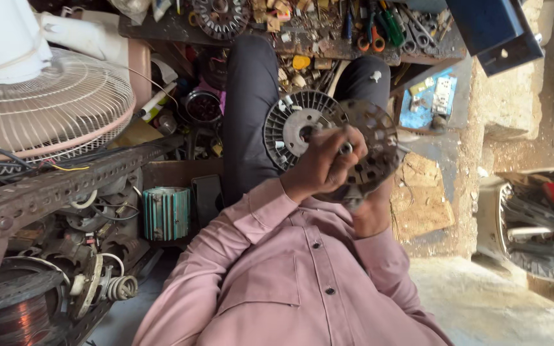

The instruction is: The person is repairing an electric motor rotor by hand. They use pliers to remove old copper windings, insert new insulated copper wire into the slots, and then wipe the component with a cloth. The task involves careful manipulation of small parts in a cluttered workshop environment.

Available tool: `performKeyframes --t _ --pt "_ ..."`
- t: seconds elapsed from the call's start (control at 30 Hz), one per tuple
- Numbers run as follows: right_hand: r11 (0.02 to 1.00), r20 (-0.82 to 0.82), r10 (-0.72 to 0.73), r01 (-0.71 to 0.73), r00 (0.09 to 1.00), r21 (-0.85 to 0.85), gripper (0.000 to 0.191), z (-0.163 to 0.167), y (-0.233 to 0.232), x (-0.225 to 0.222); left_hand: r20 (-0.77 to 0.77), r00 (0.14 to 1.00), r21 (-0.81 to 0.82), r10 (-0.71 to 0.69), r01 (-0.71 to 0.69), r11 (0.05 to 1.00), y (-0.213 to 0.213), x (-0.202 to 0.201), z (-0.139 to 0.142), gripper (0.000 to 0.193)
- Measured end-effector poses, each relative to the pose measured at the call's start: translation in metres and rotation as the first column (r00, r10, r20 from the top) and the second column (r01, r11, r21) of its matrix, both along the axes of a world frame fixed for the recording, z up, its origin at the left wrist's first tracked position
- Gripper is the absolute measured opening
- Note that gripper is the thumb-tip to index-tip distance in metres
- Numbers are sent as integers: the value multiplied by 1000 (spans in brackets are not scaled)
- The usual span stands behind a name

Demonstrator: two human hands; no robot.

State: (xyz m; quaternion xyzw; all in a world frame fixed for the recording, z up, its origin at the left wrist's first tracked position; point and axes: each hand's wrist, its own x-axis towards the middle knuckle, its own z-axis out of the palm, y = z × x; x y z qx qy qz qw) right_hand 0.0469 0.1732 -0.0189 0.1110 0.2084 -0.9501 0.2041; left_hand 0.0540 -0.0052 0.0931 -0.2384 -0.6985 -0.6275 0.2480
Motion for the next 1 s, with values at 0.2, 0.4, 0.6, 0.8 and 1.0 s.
performKeyframes --t 0.2,0.4,0.6,0.8,1.0 --pt "937 -149 -235 265 961 228 38 10 74 -23 -12 999 -150 -51 49 987 -15 -10 -15 44" --pt "970 -88 -63 82 994 229 36 28 18 -21 -1 995 -201 -96 94 975 -12 -2 -12 41" --pt "838 -372 47 166 927 520 31 72 -16 6 67 994 -245 -85 99 964 -21 0 0 35" --pt "791 -367 166 98 915 603 48 71 -13 4 -10 995 -338 -96 87 937 -23 -1 2 32" --pt "742 -444 260 117 857 660 50 54 -2 1 8 996 -327 -88 86 941 -21 3 -2 36"
